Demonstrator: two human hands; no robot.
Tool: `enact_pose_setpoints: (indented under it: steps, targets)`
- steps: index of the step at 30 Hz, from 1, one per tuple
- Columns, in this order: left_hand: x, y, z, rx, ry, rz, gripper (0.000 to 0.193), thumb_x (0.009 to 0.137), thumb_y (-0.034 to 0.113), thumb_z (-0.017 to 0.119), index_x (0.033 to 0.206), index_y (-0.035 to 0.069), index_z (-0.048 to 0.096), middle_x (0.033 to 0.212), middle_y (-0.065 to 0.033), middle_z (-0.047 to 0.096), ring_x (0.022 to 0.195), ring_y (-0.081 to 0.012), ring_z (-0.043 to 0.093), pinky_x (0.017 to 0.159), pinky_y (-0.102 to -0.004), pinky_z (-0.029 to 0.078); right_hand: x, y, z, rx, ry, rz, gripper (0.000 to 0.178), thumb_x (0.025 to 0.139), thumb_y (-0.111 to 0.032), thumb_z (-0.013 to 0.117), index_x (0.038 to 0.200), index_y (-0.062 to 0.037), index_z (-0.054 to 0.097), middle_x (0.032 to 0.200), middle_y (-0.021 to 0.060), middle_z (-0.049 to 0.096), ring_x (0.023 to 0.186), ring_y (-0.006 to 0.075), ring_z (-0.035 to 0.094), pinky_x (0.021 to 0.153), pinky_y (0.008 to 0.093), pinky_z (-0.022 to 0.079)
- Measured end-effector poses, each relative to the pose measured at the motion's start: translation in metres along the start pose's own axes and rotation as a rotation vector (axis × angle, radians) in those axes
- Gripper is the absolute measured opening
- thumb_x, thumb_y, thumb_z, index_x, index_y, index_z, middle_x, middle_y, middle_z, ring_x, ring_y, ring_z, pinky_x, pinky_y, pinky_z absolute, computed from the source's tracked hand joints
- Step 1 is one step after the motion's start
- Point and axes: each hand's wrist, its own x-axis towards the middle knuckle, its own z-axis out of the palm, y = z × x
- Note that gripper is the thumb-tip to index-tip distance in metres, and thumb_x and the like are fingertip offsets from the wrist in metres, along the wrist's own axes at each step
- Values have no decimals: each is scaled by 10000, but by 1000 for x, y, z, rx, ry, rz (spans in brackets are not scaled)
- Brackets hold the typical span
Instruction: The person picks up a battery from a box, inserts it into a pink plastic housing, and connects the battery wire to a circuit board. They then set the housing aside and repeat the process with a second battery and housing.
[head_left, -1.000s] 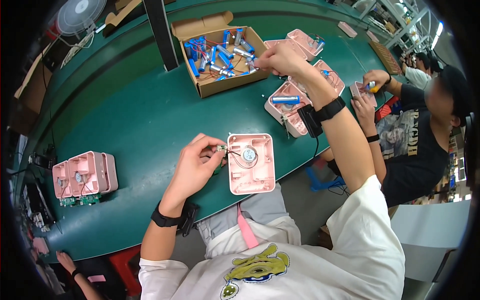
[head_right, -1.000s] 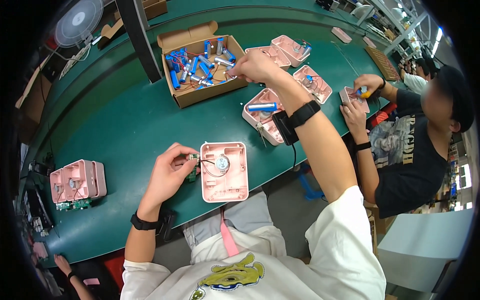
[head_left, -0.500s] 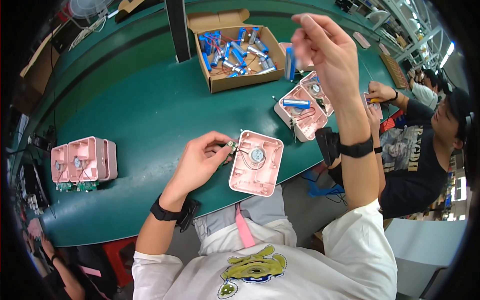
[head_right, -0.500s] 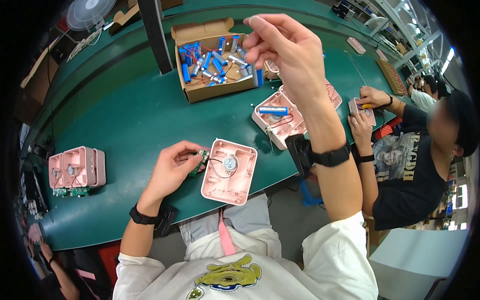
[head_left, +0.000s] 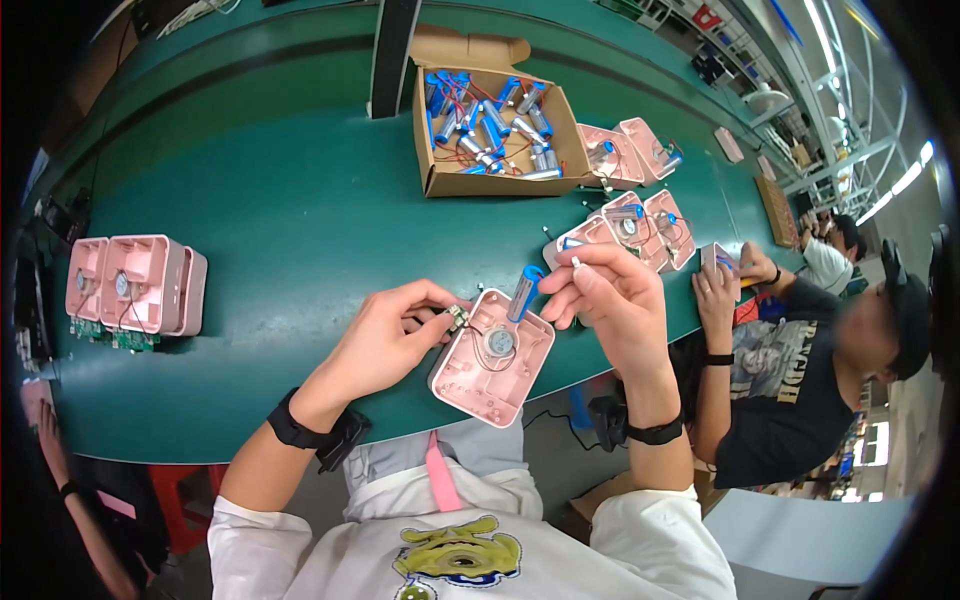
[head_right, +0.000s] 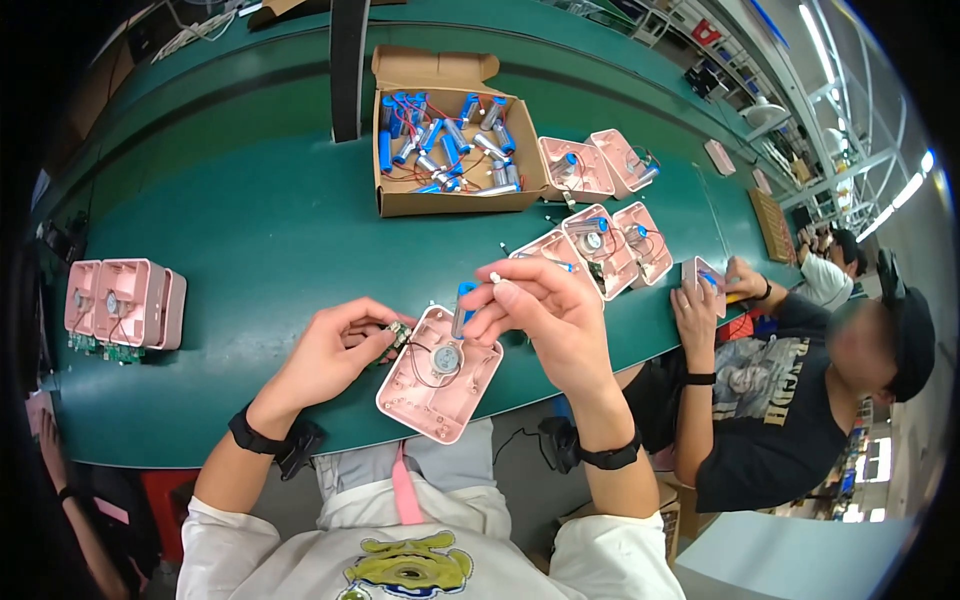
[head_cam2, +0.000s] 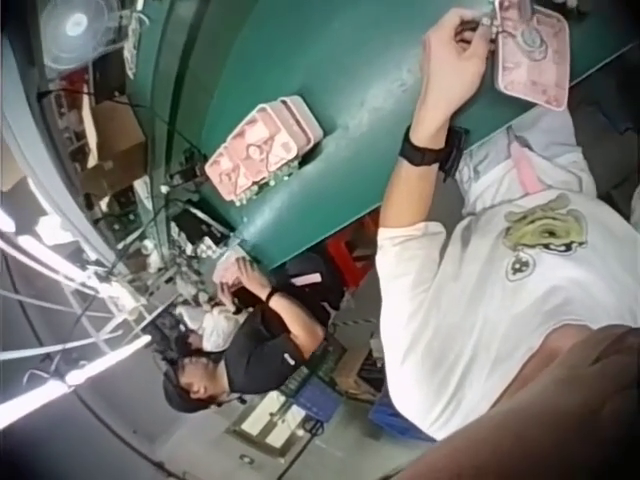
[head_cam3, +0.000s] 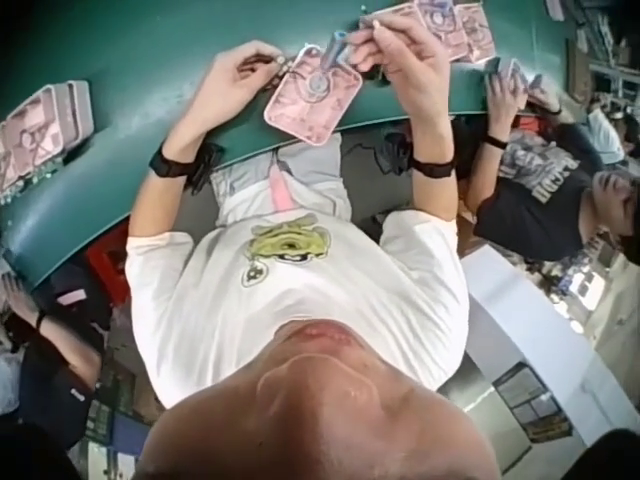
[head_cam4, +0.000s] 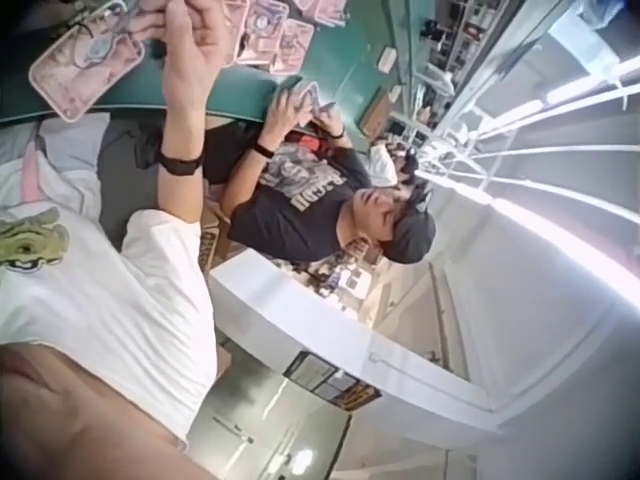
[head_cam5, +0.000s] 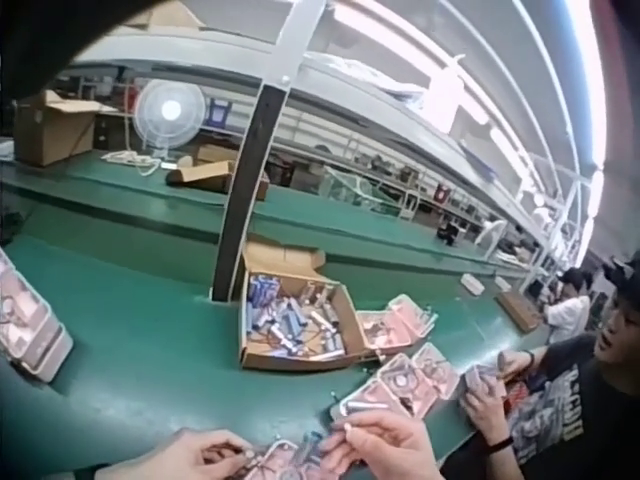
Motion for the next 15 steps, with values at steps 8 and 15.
enact_pose_setpoints:
  steps: [8,15]
  targets:
    - [-5,-6,-2,48,44,56,156,978,27,694,1120,-36,711,880,-92,734,772,-146,736,691,-302,573,-9,8,12,-11,11,27,215,1051,-23,617,1234,81,662,1049,226,773,825,245,777,680,306,619]
    - [-2,-19,1,125,113,203,141,939,29,731,1067,-29,715,912,-83,672,775,-164,699,659,-323,570,-24,30,63,-897,-23,-275,136,925,41,763,1052,29,715,925,104,760,647,144,686,536,252,481]
